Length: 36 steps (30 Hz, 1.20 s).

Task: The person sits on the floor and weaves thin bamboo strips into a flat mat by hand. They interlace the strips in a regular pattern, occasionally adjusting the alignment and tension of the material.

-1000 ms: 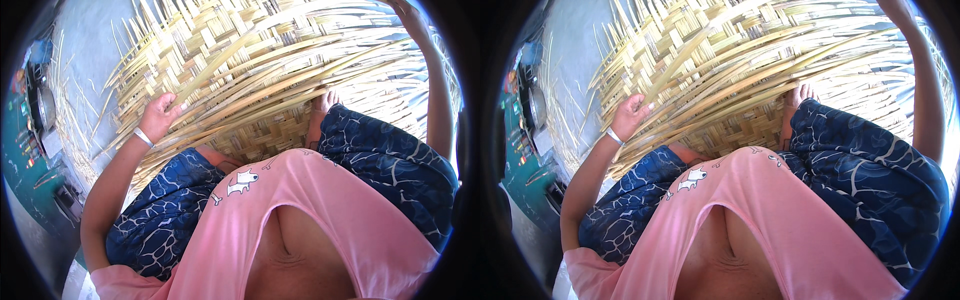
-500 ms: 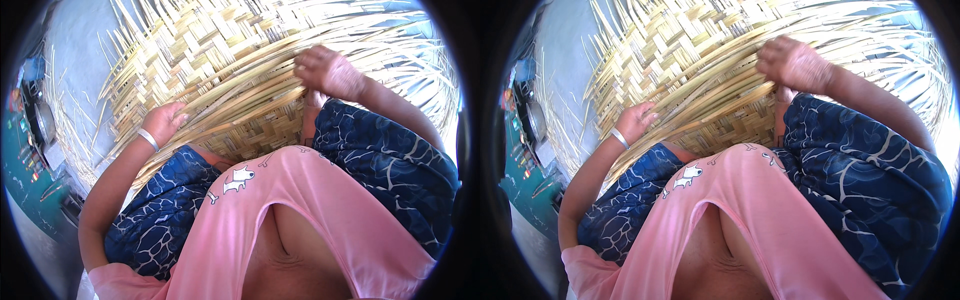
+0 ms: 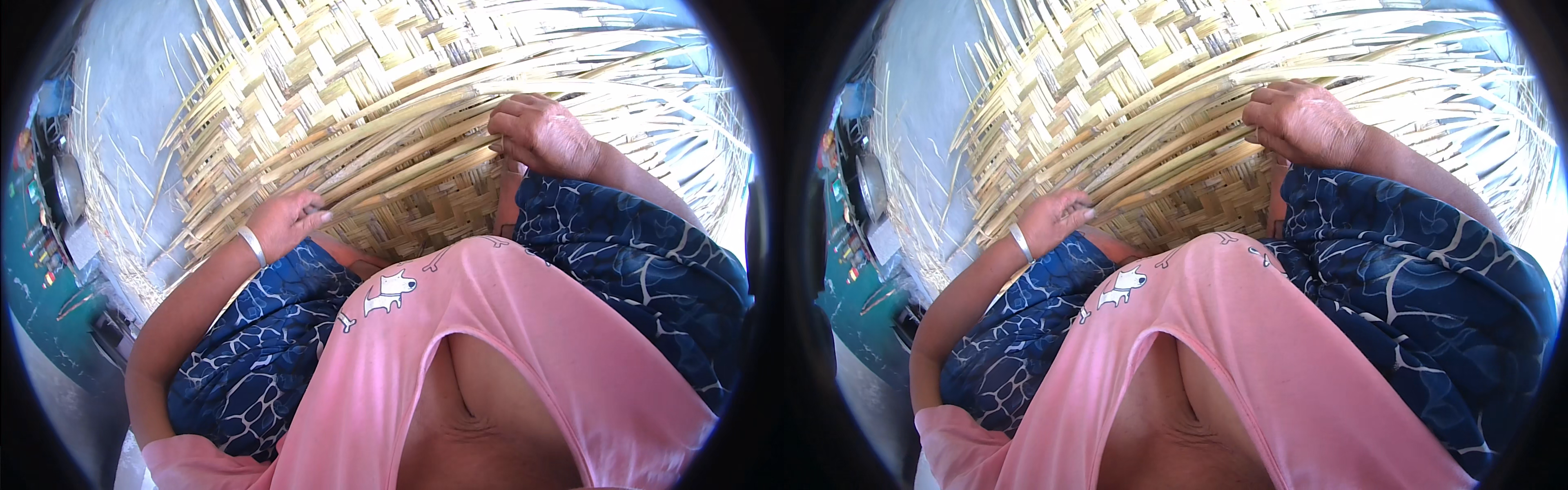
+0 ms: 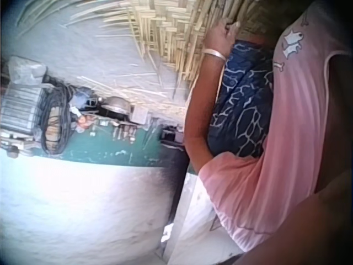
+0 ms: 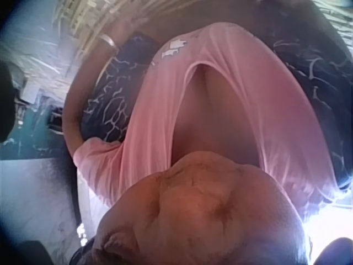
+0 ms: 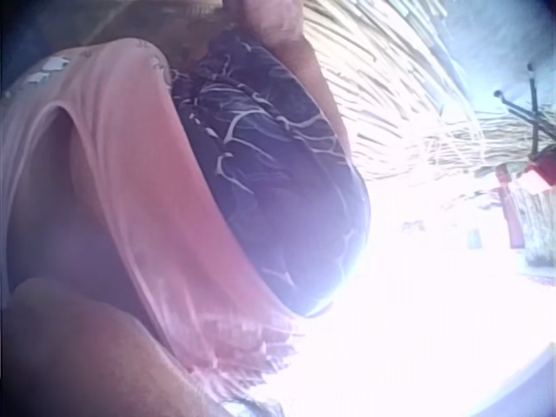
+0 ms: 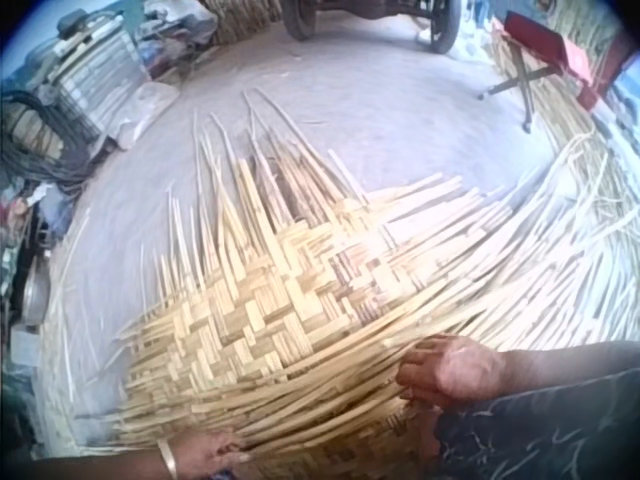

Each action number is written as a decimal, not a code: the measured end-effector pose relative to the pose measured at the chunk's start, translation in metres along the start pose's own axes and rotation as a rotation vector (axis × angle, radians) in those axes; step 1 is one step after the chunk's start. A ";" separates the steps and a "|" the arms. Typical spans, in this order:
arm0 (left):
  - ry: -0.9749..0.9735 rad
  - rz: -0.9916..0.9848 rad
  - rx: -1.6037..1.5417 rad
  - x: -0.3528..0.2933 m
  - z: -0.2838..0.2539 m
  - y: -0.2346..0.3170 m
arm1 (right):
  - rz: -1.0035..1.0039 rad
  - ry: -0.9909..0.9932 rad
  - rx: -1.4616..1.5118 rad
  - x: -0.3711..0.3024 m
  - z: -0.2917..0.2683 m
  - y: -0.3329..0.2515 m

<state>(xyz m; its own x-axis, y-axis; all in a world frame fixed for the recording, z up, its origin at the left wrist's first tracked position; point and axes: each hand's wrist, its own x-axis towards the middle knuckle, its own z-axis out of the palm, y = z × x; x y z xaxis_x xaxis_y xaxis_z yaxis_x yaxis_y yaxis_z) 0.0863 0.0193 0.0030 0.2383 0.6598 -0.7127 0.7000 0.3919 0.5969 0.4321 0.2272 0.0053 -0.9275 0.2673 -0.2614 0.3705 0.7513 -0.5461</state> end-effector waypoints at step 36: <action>0.123 -0.110 0.782 0.002 -0.010 -0.033 | 0.050 0.117 -0.243 0.003 0.009 0.013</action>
<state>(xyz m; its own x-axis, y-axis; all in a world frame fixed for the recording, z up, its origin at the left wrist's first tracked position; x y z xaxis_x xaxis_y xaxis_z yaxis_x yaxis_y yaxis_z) 0.0572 0.0139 -0.0148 0.0961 0.7275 -0.6794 0.9954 -0.0738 0.0618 0.4344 0.2319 -0.0095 -0.9131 0.3650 -0.1816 0.4060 0.8543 -0.3245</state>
